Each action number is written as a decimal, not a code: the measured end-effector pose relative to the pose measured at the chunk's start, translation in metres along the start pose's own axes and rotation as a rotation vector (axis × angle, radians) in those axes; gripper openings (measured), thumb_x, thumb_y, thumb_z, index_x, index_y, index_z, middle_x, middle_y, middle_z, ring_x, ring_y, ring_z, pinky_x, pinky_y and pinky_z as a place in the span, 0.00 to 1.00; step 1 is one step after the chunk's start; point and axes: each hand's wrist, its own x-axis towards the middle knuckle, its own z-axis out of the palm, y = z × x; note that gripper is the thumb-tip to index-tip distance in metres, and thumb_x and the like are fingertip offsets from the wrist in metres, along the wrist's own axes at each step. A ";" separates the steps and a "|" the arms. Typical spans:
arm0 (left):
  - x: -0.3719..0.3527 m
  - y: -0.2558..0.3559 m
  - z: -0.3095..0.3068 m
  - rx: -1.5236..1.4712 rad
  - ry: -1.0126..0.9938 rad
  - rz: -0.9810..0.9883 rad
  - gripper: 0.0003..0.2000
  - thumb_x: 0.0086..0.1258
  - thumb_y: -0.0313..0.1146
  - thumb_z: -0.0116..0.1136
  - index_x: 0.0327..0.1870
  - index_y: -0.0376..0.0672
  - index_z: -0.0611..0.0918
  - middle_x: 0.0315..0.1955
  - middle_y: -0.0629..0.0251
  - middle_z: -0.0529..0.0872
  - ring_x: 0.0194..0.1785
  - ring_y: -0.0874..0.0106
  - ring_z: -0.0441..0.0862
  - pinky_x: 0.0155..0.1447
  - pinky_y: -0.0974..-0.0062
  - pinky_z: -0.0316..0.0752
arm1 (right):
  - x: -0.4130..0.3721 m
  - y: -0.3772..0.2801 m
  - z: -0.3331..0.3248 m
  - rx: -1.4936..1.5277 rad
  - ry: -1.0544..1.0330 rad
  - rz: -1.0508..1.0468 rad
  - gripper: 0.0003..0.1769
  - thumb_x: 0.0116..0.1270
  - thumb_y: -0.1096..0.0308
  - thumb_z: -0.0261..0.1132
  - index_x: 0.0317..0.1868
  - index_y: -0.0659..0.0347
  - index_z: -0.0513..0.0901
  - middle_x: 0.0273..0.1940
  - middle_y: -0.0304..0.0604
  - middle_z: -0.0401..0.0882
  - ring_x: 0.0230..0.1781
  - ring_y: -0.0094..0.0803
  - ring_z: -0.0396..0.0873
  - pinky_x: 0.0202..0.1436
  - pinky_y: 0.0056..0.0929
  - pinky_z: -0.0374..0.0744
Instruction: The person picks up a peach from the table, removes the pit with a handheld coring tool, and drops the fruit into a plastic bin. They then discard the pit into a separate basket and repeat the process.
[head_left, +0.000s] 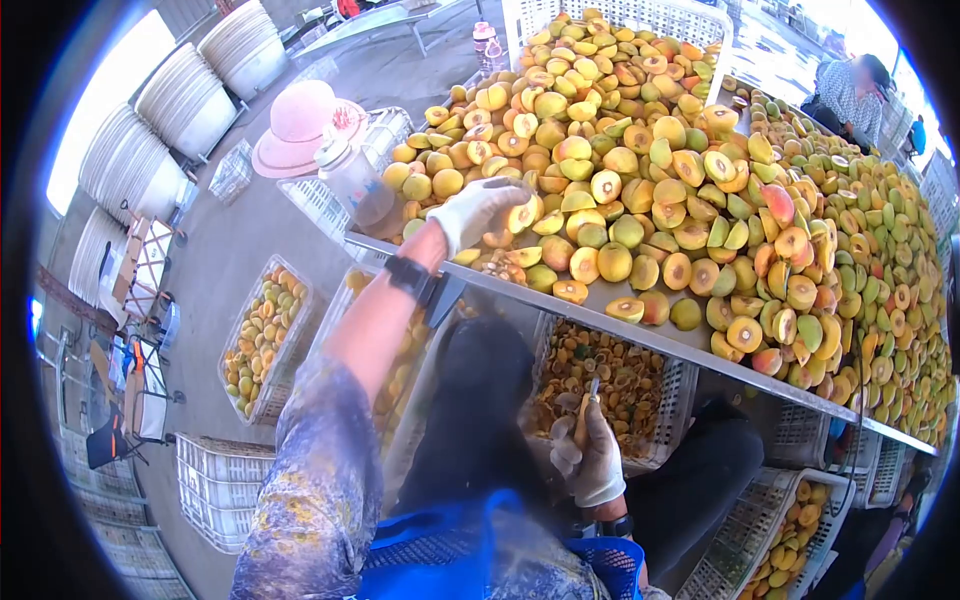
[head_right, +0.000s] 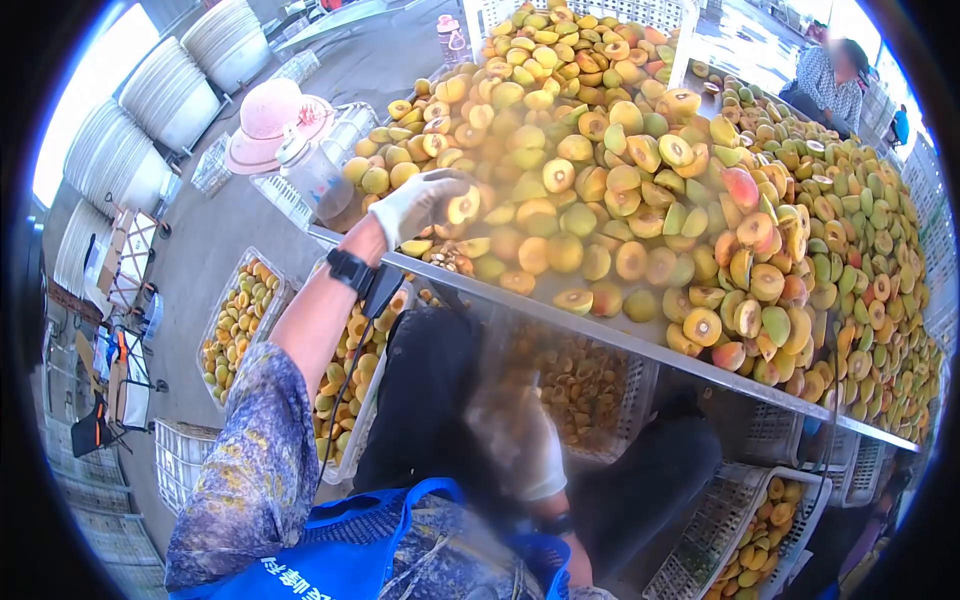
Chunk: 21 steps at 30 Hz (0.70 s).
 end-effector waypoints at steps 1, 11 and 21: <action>-0.009 0.000 0.005 -0.038 -0.002 0.066 0.14 0.68 0.39 0.59 0.49 0.41 0.83 0.40 0.65 0.85 0.43 0.77 0.79 0.45 0.79 0.75 | 0.003 0.002 -0.001 -0.026 0.017 -0.021 0.26 0.76 0.45 0.55 0.59 0.60 0.74 0.29 0.38 0.78 0.14 0.17 0.62 0.16 0.17 0.62; -0.137 -0.027 0.164 -0.054 0.008 0.376 0.19 0.81 0.40 0.41 0.60 0.34 0.74 0.48 0.60 0.83 0.52 0.72 0.81 0.59 0.77 0.75 | 0.012 0.009 -0.012 -0.542 0.111 -0.483 0.18 0.78 0.50 0.54 0.45 0.58 0.76 0.18 0.31 0.67 0.12 0.16 0.60 0.15 0.18 0.58; -0.132 -0.062 0.185 -0.827 -0.173 -0.063 0.09 0.72 0.35 0.54 0.47 0.42 0.73 0.46 0.59 0.81 0.45 0.70 0.80 0.52 0.72 0.78 | 0.026 0.020 -0.019 -0.911 0.279 -0.755 0.18 0.77 0.54 0.55 0.45 0.63 0.77 0.24 0.34 0.73 0.21 0.19 0.67 0.23 0.22 0.68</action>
